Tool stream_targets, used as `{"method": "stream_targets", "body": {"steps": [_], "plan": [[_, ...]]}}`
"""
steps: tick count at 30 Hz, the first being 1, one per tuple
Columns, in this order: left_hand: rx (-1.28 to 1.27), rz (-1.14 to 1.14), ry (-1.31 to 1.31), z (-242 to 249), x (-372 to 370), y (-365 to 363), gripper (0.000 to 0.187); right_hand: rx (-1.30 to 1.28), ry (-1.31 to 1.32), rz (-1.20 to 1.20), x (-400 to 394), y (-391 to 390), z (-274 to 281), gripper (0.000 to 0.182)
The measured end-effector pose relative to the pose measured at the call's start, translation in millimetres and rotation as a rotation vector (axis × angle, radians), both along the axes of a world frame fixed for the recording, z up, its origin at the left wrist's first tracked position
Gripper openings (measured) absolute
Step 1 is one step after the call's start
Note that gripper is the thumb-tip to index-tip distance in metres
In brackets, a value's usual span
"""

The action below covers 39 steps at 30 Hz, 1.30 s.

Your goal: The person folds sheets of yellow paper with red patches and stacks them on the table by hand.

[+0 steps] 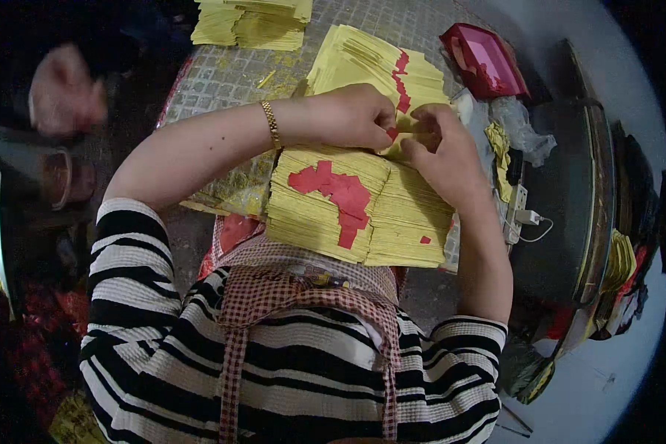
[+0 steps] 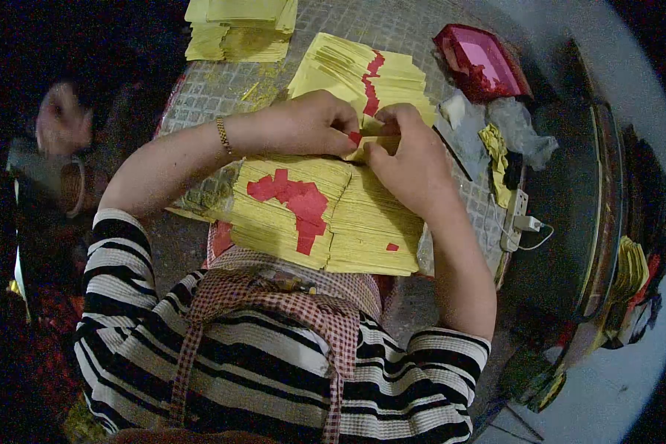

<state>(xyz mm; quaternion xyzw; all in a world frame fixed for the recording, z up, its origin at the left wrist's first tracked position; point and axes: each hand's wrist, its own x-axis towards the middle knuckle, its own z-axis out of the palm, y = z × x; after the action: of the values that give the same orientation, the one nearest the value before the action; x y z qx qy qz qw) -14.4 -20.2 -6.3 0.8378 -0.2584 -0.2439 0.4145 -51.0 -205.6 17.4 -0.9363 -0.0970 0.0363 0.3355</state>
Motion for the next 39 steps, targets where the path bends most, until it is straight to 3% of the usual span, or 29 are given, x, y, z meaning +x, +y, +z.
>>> {"method": "stream_targets", "body": {"steps": [2, 8, 18, 22, 23, 27, 28, 32, 37, 39], "plan": [[-0.245, 0.096, 0.048, -11.5, 2.4, 0.4, 0.017, -0.002, 0.096, 0.002, 1.0, -0.5, 0.5, 0.031], [-0.309, 0.096, 0.006, -8.0, -0.2, 2.1, 0.014, 0.077, 0.116, -0.015, -0.7, -6.8, -8.8, 0.028], [0.032, -0.085, -0.089, 15.0, -0.5, 0.6, 0.015, 0.164, -0.062, 0.100, -14.0, -8.7, -1.3, 0.023], [0.137, -0.101, -0.331, 8.9, 17.8, -1.2, 0.015, -0.317, -0.352, 0.547, -14.0, -13.9, 8.1, 0.020], [0.137, -0.102, -0.332, 5.6, 20.3, -1.7, 0.015, -0.318, -0.353, 0.545, -12.7, -14.5, 10.8, 0.020], [-0.290, 0.092, -1.031, -20.1, 23.0, 1.3, 0.022, -0.403, 0.254, 0.443, 1.5, -12.6, 14.6, 0.019], [-0.290, 0.090, -1.028, -16.0, 18.9, 3.6, 0.022, -0.401, 0.256, 0.442, 4.4, -11.1, 13.1, 0.019], [-0.173, -0.003, -0.421, 12.2, -2.7, 18.6, 0.019, -0.253, 0.288, 0.086, 16.6, 2.3, 7.0, 0.020], [0.174, -0.058, -0.069, 22.6, 5.8, 23.3, 0.018, -0.083, 0.070, 0.179, 8.8, -6.4, 2.5, 0.023], [0.140, -0.071, -0.116, 14.5, 10.1, 22.3, 0.017, -0.076, 0.121, 0.171, 9.5, -5.9, 4.9, 0.024]]}}
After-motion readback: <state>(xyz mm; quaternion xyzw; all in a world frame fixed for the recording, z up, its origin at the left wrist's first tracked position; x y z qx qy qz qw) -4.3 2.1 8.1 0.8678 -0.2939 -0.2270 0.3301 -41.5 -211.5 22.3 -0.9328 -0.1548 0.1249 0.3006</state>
